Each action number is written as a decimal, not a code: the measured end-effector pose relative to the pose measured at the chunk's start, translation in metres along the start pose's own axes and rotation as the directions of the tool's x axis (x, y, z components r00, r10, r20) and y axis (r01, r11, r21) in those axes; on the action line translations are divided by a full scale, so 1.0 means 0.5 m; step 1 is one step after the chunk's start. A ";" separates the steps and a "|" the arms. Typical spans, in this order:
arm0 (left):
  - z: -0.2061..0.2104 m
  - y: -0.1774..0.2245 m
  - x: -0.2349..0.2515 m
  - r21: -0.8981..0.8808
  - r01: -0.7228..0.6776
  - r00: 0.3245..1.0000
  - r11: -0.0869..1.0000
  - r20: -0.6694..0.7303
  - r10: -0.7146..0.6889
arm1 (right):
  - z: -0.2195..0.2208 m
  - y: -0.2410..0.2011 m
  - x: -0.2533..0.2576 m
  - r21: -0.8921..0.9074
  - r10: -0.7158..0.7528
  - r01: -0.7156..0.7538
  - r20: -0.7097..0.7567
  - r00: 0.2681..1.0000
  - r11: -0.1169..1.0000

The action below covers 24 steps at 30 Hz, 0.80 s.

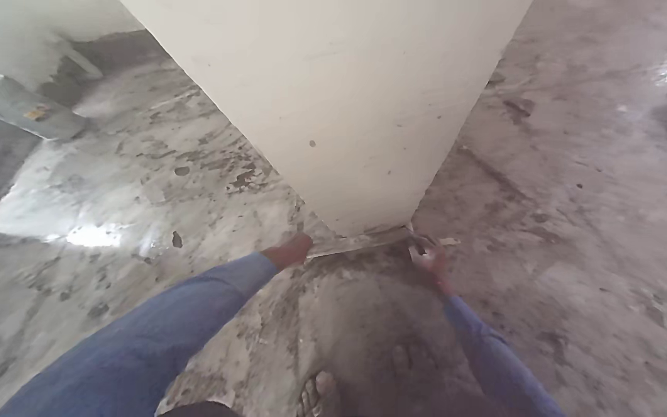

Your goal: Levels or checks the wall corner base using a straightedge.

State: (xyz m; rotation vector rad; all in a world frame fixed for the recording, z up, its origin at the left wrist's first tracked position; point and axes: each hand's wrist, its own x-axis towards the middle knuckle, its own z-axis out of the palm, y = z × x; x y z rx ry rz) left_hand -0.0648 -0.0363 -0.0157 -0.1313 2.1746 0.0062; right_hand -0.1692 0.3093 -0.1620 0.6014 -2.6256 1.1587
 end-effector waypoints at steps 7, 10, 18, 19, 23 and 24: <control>-0.012 0.004 -0.005 0.023 0.039 0.999 0.999 0.014 -0.039 | -0.002 -0.003 -0.003 0.033 0.022 -0.023 0.019 1.000 0.999; -0.006 -0.006 0.006 0.005 0.038 0.999 0.999 -0.012 -0.038 | -0.003 -0.008 -0.002 0.080 0.049 -0.052 0.034 0.998 0.995; -0.006 -0.009 0.004 0.001 0.044 0.998 0.999 -0.037 -0.044 | 0.008 -0.010 -0.004 0.188 0.055 -0.041 -0.065 0.996 0.981; -0.006 -0.009 0.004 0.002 0.037 0.998 0.999 -0.042 -0.037 | 0.009 -0.010 -0.006 0.210 0.060 -0.044 -0.072 0.996 0.977; -0.007 -0.009 0.003 -0.015 0.019 0.998 1.000 -0.060 -0.019 | 0.005 -0.025 -0.001 0.279 0.083 -0.049 -0.110 0.990 0.959; -0.004 -0.010 0.006 -0.010 0.021 0.998 1.000 -0.052 -0.021 | -0.005 -0.033 0.001 0.247 0.062 -0.034 -0.103 0.993 0.968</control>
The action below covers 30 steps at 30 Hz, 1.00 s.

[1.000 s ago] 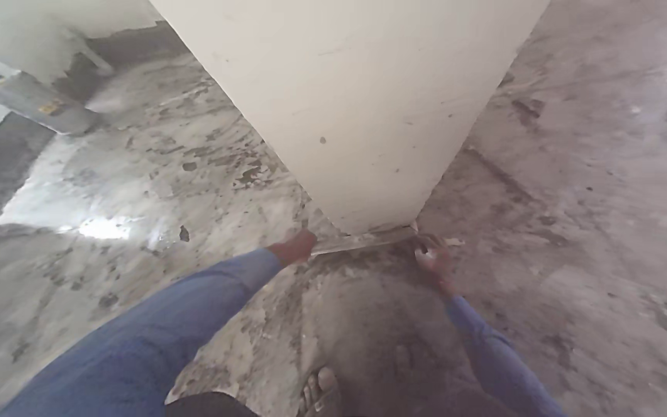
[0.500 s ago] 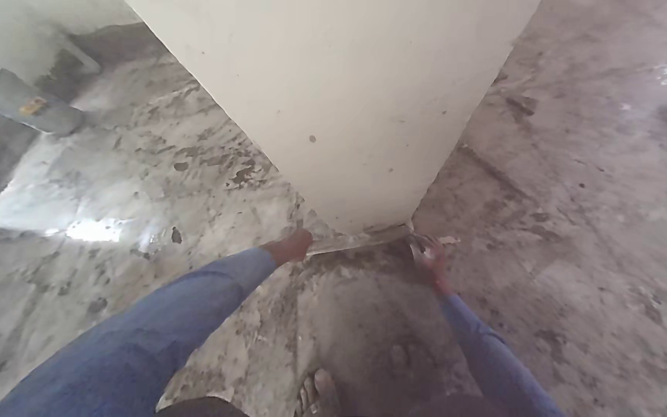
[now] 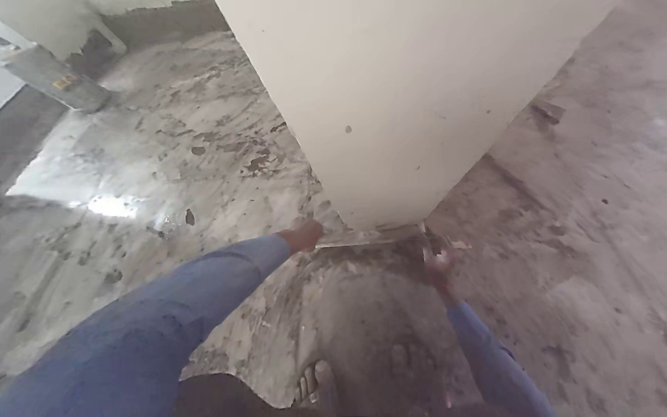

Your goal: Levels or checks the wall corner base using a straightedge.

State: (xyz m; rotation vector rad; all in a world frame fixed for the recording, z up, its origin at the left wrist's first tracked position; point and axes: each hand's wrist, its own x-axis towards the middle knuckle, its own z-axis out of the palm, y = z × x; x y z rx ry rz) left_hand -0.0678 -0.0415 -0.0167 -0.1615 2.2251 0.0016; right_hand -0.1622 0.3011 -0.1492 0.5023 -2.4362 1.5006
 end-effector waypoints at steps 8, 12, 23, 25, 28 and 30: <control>0.003 -0.001 0.012 -0.025 0.015 0.999 1.000 0.037 -0.014 | -0.033 -0.033 0.032 -0.234 -0.247 0.278 0.155 0.957 0.932; 0.003 -0.002 0.007 -0.023 0.029 0.999 0.999 0.020 -0.028 | -0.053 -0.038 0.048 -0.321 -0.278 0.366 0.288 0.916 0.873; 0.008 -0.002 0.009 0.032 0.018 1.000 0.999 0.013 -0.019 | -0.112 -0.138 0.150 -0.202 0.295 -0.215 0.629 0.719 0.955; 0.009 0.001 0.012 0.029 0.023 0.999 0.999 0.030 -0.024 | -0.121 -0.144 0.160 -0.114 0.340 -0.352 0.636 0.693 0.929; -0.006 0.010 -0.001 0.041 0.035 0.998 0.999 0.050 -0.037 | -0.118 -0.140 0.181 -0.224 0.298 -0.198 0.653 0.697 0.954; 0.005 -0.001 0.010 0.058 0.013 1.000 0.998 0.013 -0.014 | -0.116 -0.116 0.188 -0.252 0.178 0.013 0.720 0.670 0.968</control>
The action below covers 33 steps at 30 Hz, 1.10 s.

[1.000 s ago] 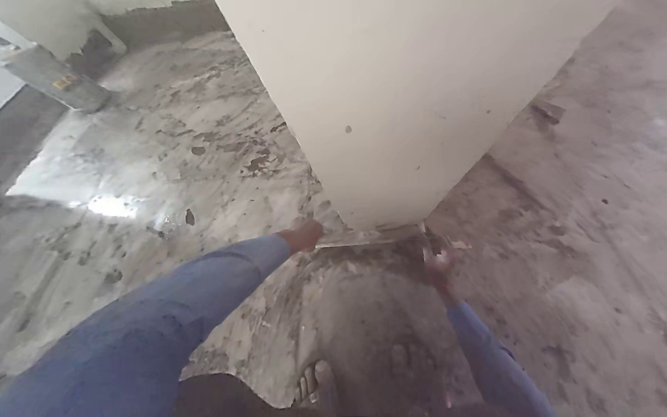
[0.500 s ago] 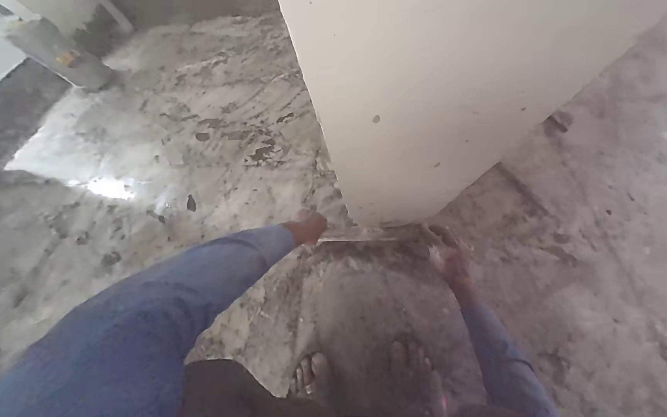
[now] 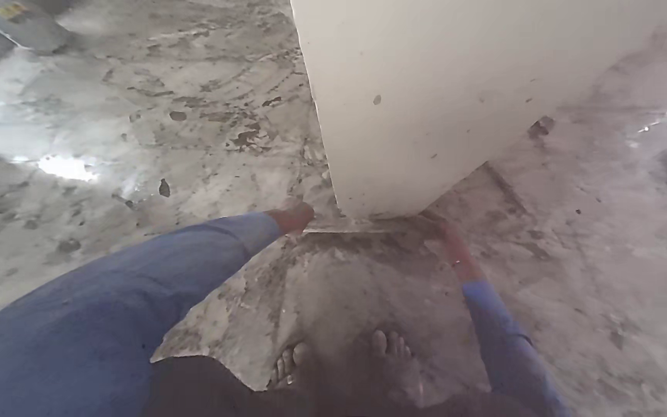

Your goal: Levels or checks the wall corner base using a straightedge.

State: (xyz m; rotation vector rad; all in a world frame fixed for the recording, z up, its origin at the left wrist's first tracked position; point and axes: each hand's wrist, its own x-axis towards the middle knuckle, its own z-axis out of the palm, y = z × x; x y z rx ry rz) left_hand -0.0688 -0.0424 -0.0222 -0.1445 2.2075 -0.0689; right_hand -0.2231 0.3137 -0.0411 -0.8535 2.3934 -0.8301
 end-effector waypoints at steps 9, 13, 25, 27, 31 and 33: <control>-0.007 0.001 -0.008 -0.049 0.010 1.000 0.999 0.005 -0.010 | -0.002 0.006 0.002 -0.129 0.062 -0.057 0.032 0.998 0.990; 0.000 -0.003 -0.006 -0.027 0.004 1.000 1.000 -0.008 -0.004 | 0.017 0.012 0.009 -0.112 -0.011 0.009 -0.019 1.000 0.994; -0.015 0.005 -0.023 -0.023 0.021 0.997 1.000 0.071 -0.019 | 0.021 0.026 0.001 -0.142 -0.391 0.373 -0.134 0.911 0.917; -0.009 0.005 -0.002 0.030 0.018 1.000 0.999 0.025 -0.019 | 0.020 0.036 0.003 -0.167 -0.393 0.370 -0.137 0.909 0.914; -0.015 0.014 -0.005 0.020 0.028 0.999 0.999 0.032 -0.029 | 0.024 0.045 -0.007 -0.086 -0.280 0.270 -0.133 0.951 0.959; -0.007 0.007 0.001 0.002 0.005 1.000 1.000 0.013 -0.005 | 0.023 0.032 -0.023 -0.003 -0.088 0.088 -0.120 0.989 0.996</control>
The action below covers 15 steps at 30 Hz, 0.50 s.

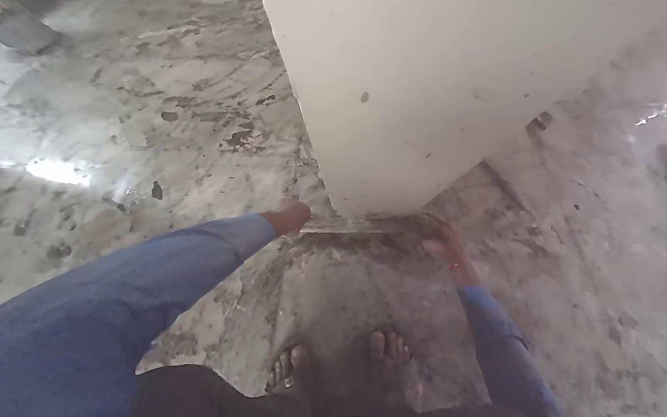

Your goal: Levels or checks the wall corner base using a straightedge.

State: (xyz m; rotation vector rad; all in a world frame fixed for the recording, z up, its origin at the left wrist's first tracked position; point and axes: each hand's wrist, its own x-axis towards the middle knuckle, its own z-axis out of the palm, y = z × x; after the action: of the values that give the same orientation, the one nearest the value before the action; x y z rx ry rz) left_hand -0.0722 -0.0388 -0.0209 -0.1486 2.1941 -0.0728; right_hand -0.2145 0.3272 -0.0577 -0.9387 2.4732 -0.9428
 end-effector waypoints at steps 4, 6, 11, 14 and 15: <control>0.016 -0.013 0.020 -0.075 0.009 0.999 0.997 -0.043 -0.012 | 0.018 -0.010 0.004 0.100 0.208 -0.201 -0.071 0.976 0.975; 0.012 -0.010 0.013 -0.080 0.041 0.999 0.996 -0.029 -0.044 | 0.020 -0.018 0.001 0.106 0.215 -0.206 -0.077 0.974 0.973; -0.012 0.004 -0.010 -0.039 0.073 0.997 0.997 -0.003 -0.074 | 0.049 0.015 -0.010 0.173 0.212 -0.183 -0.170 0.962 0.968; 0.005 -0.006 0.007 -0.083 0.065 0.997 0.994 -0.034 -0.068 | 0.078 0.031 -0.010 0.257 0.201 -0.136 -0.249 0.947 0.957; 0.014 -0.011 0.017 -0.081 0.045 0.998 0.996 -0.042 -0.048 | 0.080 0.025 -0.010 0.306 0.246 -0.168 -0.237 0.940 0.937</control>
State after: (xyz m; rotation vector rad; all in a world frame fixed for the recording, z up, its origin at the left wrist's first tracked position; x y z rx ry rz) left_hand -0.0711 -0.0456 -0.0311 -0.2453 2.2389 -0.0141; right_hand -0.1963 0.3193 -0.0951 -0.4666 2.4979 -1.3808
